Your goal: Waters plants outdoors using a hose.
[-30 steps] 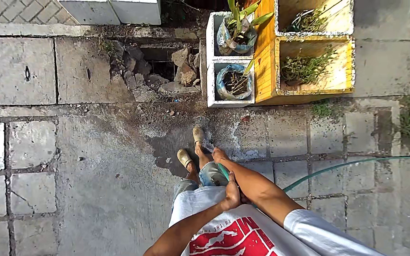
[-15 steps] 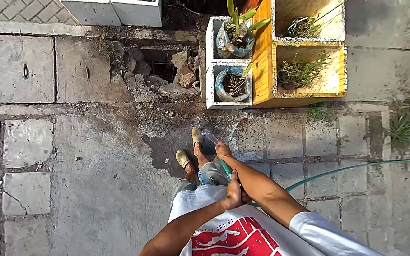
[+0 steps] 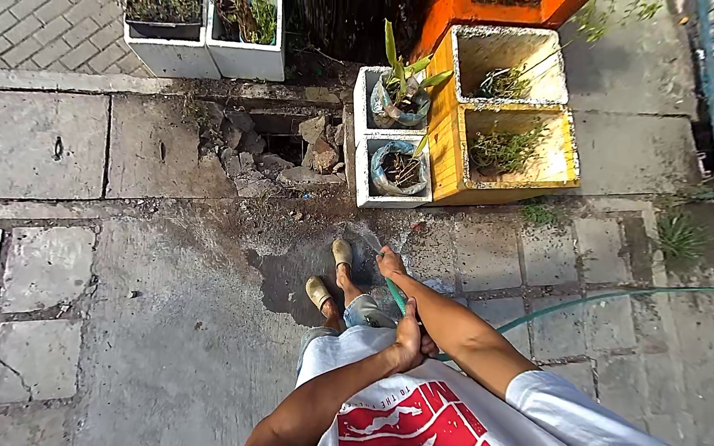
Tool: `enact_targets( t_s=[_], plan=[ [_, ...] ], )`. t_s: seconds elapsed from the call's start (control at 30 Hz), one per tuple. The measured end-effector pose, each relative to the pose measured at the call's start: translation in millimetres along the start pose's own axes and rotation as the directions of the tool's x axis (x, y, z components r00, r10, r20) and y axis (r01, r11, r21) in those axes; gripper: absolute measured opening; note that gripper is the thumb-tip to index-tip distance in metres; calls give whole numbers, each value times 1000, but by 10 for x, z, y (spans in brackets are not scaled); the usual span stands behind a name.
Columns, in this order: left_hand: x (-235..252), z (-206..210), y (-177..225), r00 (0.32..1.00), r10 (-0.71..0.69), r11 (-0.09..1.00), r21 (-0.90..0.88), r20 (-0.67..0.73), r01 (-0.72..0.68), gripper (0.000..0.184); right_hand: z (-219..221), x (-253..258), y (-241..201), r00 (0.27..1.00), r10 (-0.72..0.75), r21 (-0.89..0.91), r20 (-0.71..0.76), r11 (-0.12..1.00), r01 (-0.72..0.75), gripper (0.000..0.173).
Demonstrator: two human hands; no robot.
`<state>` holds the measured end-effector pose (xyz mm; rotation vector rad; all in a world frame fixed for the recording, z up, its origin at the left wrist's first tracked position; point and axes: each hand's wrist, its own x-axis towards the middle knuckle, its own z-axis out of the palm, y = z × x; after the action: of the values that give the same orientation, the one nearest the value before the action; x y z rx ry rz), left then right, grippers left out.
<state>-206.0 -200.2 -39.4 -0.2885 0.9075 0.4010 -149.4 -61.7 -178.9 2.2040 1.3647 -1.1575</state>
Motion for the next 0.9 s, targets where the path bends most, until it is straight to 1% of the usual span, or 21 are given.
enact_targets(
  t_s=[0.07,0.17,0.23,0.33,0.4,0.47,0.53,0.6,0.63,0.7,0.77,0.9],
  plan=[
    [-25,-11,24,1000,9,1000,-6,1,-9,70,15,11,-35,1000,-11,-14,7,1000,11,40],
    [-72,-46,104,999,27,999,-19,19,-26,70,44,17,-110,998,-4,-83,56,997,8,43],
    [-134,-50,153,998,45,999,-6,36,-45,71,-1,-38,-253,993,-76,-88,90,993,84,42],
    [-241,-52,241,990,115,993,21,80,-117,72,-117,-120,-663,961,-247,-93,123,961,259,41],
    [-284,-82,305,978,186,982,13,96,-188,73,-207,-210,-1013,929,-367,-85,59,925,371,41],
    [-353,-99,387,962,263,965,7,74,-264,73,-345,-363,-1397,886,-457,-23,-81,889,456,40],
    [-444,-113,477,937,343,939,14,71,-344,72,-533,-528,-1733,830,-511,32,-224,847,531,39],
    [-491,-142,554,896,429,901,21,112,-434,70,-698,-656,-1981,758,-574,22,-310,793,609,37],
    [-505,-154,587,877,460,884,21,139,-467,70,-753,-702,-2078,730,-611,-18,-308,770,638,37],
    [-534,-165,642,856,487,866,28,172,-499,67,-809,-779,-2225,698,-678,-112,-231,731,673,37],
    [-536,-172,655,857,488,866,34,167,-499,68,-791,-809,-2277,703,-689,-166,-175,725,669,38],
    [-508,-197,672,847,487,860,49,215,-507,69,-810,-791,-2271,706,-674,-129,-219,737,664,39]
  ],
)
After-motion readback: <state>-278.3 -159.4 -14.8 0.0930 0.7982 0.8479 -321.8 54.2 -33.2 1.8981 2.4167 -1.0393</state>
